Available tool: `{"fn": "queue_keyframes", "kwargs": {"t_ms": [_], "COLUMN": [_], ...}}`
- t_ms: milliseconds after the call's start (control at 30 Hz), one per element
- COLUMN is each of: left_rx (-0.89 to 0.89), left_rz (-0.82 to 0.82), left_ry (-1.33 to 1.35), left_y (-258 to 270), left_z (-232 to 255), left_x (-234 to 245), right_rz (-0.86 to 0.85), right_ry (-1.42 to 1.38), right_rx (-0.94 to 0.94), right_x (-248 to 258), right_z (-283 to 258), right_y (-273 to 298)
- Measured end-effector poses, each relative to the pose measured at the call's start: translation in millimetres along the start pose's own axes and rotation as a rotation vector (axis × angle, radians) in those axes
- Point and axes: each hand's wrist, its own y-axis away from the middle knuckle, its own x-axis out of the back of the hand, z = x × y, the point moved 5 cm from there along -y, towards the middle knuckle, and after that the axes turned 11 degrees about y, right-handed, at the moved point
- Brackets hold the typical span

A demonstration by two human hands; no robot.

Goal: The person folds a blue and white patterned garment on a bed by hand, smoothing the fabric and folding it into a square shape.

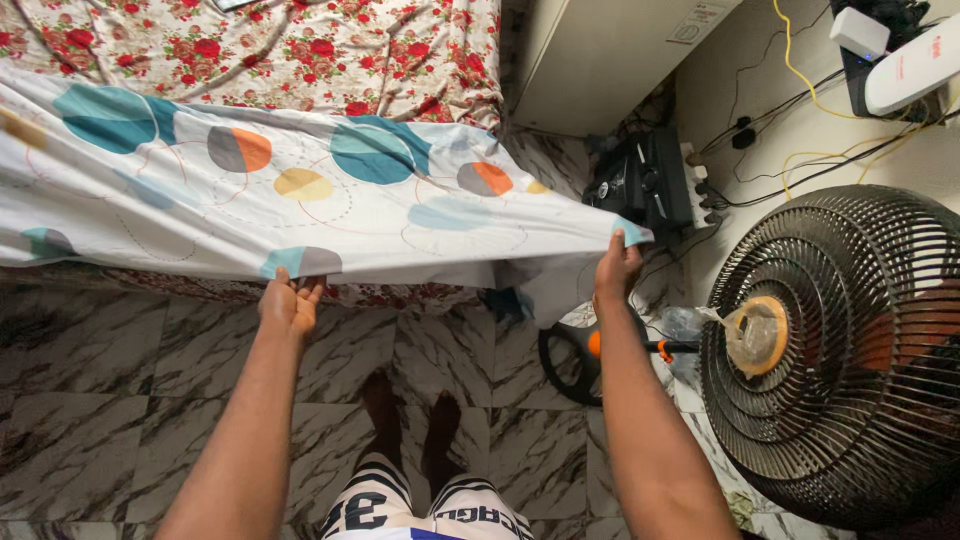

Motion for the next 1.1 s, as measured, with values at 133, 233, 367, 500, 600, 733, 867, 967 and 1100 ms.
{"fn": "queue_keyframes", "kwargs": {"t_ms": [133, 233, 367, 500, 600, 733, 867, 967, 1100], "left_rx": [0.01, 0.009, 0.004, 0.002, 0.002, 0.013, 0.043, 0.064, 0.043], "left_rz": [0.021, 0.01, 0.077, 0.071, 0.129, 0.211, 0.163, 0.107, 0.037], "left_ry": [-0.014, 0.023, -0.008, 0.001, -0.019, -0.081, -0.171, -0.17, -0.244], "left_y": [-1.3, 9.5, 24.7, 34.4, 27.5, 13.1, 36.7, 68.6, 118.3], "left_z": [-0.5, -2.6, -3.6, -4.5, -9.2, -14.9, -15.5, -10.8, -2.5], "left_x": [-2.6, -1.3, 1.0, 6.3, 24.0, 57.2, 70.2, 64.7, 48.2], "right_rz": [0.004, 0.024, -0.091, -0.139, -0.336, -0.541, -0.589, -0.632, -0.726], "right_ry": [0.011, 0.053, 0.047, 0.154, 0.279, 0.334, 0.214, 0.159, 0.064], "right_rx": [0.027, -0.009, -0.311, -0.46, -0.654, -0.7, -0.666, -0.586, -0.438], "right_x": [2.1, 11.3, 20.8, 21.6, 20.2, 19.9, 16.7, 9.4, -14.4], "right_z": [-8.2, 11.0, 73.8, 125.4, 147.8, 152.0, 144.1, 129.7, 75.4], "right_y": [2.8, 19.3, 42.4, 55.1, 66.7, 84.1, 94.0, 97.9, 112.0]}}
